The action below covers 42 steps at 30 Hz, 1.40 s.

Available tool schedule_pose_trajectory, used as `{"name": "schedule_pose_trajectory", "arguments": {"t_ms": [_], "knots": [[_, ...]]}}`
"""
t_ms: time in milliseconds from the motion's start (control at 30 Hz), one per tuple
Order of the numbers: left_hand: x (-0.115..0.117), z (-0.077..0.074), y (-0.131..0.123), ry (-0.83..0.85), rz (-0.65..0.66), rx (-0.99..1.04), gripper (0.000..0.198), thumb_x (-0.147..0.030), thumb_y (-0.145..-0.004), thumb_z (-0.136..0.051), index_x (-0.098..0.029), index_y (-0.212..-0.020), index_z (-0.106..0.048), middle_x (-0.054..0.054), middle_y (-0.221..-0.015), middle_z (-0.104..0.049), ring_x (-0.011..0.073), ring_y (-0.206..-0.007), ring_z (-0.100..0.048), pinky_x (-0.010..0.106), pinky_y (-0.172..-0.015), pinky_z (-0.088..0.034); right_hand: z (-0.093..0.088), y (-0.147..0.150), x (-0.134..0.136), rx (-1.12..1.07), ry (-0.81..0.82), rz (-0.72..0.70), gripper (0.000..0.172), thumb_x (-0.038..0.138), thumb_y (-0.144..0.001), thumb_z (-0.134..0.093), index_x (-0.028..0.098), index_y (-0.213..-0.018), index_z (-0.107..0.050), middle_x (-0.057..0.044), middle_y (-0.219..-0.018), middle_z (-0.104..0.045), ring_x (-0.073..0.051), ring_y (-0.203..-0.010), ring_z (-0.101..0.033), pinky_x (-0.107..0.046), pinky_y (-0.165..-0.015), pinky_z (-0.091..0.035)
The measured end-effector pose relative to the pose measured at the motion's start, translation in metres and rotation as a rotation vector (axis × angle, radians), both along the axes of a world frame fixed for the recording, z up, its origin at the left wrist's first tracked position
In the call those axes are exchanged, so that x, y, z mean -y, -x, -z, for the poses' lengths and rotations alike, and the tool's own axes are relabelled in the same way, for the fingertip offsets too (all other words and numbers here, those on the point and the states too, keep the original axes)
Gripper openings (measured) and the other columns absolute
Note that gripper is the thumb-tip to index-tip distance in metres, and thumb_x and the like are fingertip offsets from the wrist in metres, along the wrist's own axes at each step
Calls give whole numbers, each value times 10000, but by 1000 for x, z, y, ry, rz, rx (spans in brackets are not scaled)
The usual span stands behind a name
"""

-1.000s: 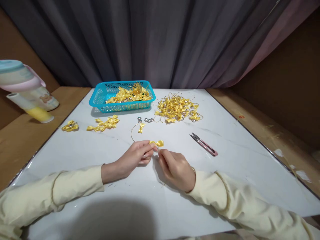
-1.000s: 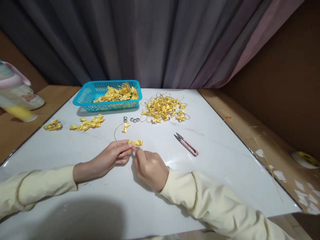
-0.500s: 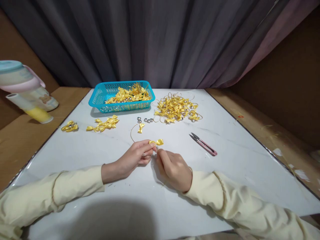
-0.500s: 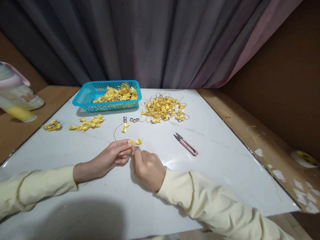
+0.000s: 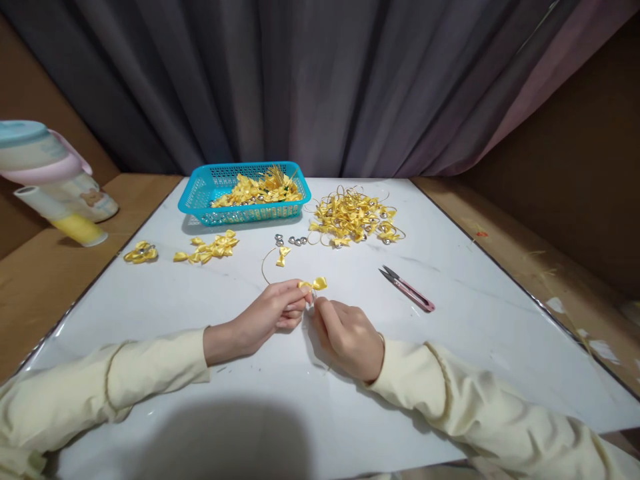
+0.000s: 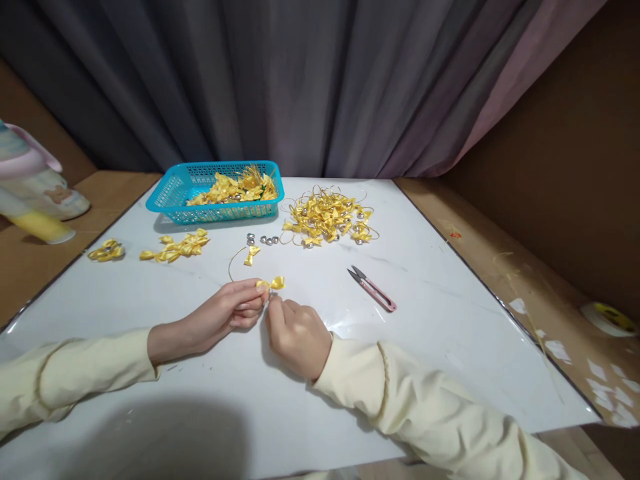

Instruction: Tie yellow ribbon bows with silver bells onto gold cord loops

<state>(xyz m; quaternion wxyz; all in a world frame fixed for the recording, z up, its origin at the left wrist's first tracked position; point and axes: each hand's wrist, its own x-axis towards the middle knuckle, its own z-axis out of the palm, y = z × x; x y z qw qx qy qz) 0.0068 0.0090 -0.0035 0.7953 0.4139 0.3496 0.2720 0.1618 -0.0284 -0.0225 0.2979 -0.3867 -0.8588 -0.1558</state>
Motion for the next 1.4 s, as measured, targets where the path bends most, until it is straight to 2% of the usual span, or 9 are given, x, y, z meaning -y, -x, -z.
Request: {"name": "schedule_pose_trajectory", "arguments": {"t_ms": [433,633,767,967,1100,1233,1400], "knots": [[1,-2,0,0,2,-10,245,-278,-842,-516,-152,-661,-410,-72,-576,-197,52,-471,-123,182,-411,-88,-1,0,0,4,0,-13,201,7,-825,-338,142,-735,-455,-6,-536,-451,-133,-476,-387,-256,-440,-277],[0,-4,0,-41,-35,-51,227,-295,-847,-503,-160,-685,-421,-72,-575,-189,62,-477,-119,197,-419,-90,2,-4,-2,-89,91,21,170,60,-863,-326,127,-832,-479,2,-547,-479,-123,-473,-413,-241,-461,-293],[6,-6,4,-218,-21,-115,253,-349,-879,-452,-170,-703,-420,-72,-567,-211,67,-476,-155,205,-434,-141,2,-9,-2,-152,148,22,161,103,-883,-336,134,-857,-492,6,-560,-505,-115,-483,-443,-229,-481,-312],[13,-8,12,-688,2,-376,245,-342,-905,-394,-176,-738,-463,-45,-593,-364,87,-531,-314,223,-515,-271,-3,-10,2,-213,181,-33,170,69,-866,-357,144,-875,-509,-9,-616,-539,-109,-522,-475,-211,-482,-345],[12,-10,14,-829,14,-461,235,-314,-896,-398,-174,-723,-473,-33,-602,-403,98,-544,-342,227,-526,-289,-2,-11,3,-189,166,-83,189,51,-863,-340,129,-943,-492,-4,-603,-528,-111,-502,-464,-224,-466,-339],[11,-11,13,-794,4,-447,244,-311,-884,-418,-172,-692,-475,-38,-580,-391,95,-532,-332,223,-514,-278,-1,-11,3,-133,146,-100,200,35,-852,-325,117,-941,-483,2,-576,-498,-115,-474,-424,-238,-436,-313],[12,-12,12,-583,37,-345,266,-359,-881,-432,-173,-698,-484,-54,-527,-345,87,-489,-309,223,-476,-248,-3,-12,3,-98,157,-116,216,24,-835,-306,115,-919,-482,10,-556,-463,-114,-454,-397,-237,-413,-304]]}}
